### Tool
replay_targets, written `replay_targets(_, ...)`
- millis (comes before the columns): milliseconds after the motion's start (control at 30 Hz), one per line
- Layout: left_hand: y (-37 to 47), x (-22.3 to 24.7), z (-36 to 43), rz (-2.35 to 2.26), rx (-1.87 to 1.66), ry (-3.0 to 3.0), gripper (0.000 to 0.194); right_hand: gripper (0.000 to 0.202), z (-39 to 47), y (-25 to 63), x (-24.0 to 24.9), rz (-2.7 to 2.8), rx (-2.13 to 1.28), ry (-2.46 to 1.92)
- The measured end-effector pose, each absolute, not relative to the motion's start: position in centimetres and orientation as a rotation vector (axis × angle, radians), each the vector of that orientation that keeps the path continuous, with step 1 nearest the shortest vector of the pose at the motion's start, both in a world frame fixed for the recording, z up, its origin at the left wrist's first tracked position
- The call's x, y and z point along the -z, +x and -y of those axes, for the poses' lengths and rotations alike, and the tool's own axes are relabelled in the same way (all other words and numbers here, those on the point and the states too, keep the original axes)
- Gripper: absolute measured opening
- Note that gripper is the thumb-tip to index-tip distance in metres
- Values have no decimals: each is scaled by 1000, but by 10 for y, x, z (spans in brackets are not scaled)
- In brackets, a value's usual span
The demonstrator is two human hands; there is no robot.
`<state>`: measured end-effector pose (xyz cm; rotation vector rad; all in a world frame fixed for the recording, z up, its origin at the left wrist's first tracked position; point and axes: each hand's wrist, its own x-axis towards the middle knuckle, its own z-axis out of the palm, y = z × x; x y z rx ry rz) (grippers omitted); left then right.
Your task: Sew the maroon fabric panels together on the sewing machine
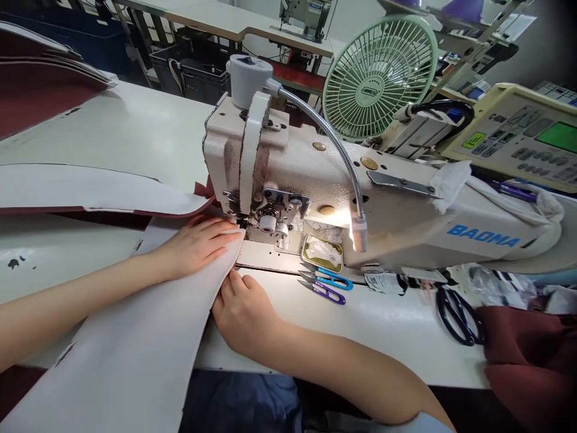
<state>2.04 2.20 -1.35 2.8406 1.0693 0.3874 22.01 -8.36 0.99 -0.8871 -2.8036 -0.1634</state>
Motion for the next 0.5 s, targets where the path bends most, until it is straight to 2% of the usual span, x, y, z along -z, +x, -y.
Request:
replay_targets(367, 23, 7, -29, -998, -478, 2934, 45, 28, 77, 221, -3, 2839, 238, -1008)
replay_targets(500, 18, -6, -3, -997, -382, 2899, 34, 33, 103, 217, -9, 2830, 164, -1057)
